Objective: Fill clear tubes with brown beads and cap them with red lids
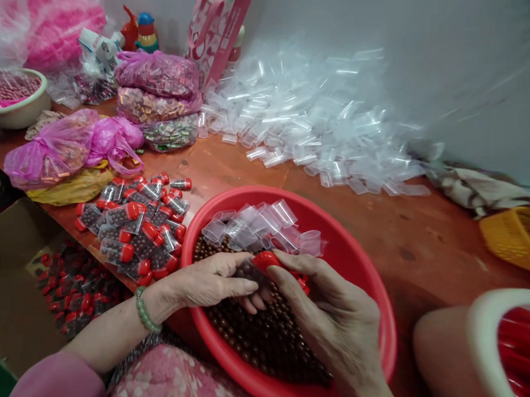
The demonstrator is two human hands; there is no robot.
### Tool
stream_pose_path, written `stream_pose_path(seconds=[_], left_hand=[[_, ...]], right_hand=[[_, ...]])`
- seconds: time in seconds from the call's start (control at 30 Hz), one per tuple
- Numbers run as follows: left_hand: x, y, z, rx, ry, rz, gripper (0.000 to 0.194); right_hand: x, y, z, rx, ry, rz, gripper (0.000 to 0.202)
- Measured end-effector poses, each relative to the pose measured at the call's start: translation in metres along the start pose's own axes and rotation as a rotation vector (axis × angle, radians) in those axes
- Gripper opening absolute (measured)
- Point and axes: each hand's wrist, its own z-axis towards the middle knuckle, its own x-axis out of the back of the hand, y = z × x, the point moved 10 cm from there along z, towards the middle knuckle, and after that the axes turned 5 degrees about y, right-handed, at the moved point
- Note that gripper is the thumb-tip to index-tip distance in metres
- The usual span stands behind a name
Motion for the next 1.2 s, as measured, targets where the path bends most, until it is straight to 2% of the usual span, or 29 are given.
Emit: stream_pose_path(seconds=[0.17,0.33,0.43,0.53,0.6,0.67,0.7,0.8,0.97,1.2], left_hand=[[-0.001,0.002,-0.001,0.015,0.043,0.117,0.016],[0.001,-0.001,0.001,0.060,0.096,0.200,0.020],[0.004,0.000,0.002,0.040,0.117,0.226,0.016],[0.004,0.006,0.001,-0.014,0.096,0.150,0.017],[0.005,0.010,0.001,-0.046,0.098,0.104,0.027],[0.006,0.007,0.001,-0.022,0.104,0.031,0.039],[0.006,0.005,0.002,-0.001,0.104,-0.021,0.043],[0.005,0.000,0.003,0.023,0.105,-0.152,0.047],[0.002,0.001,0.003,0.029,0.081,-0.200,0.044],[0.003,-0.001,0.000,0.025,0.079,-0.183,0.042]], right_hand=[[-0.002,0.017,-0.002,-0.103,0.012,0.108,0.007],[-0.002,0.023,-0.004,-0.093,0.049,0.092,0.008],[-0.002,0.016,-0.006,0.000,0.080,-0.003,0.014],[-0.007,0.000,-0.010,0.201,0.031,-0.176,0.018],[-0.016,-0.010,-0.014,0.358,-0.034,-0.313,0.037],[-0.026,-0.013,-0.018,0.448,-0.081,-0.447,0.064],[-0.028,-0.014,-0.019,0.477,-0.073,-0.504,0.070],[-0.034,-0.020,-0.019,0.554,-0.035,-0.628,0.068],[-0.041,-0.033,-0.020,0.679,-0.006,-0.723,0.056],[-0.037,-0.036,-0.023,0.724,0.028,-0.736,0.054]])
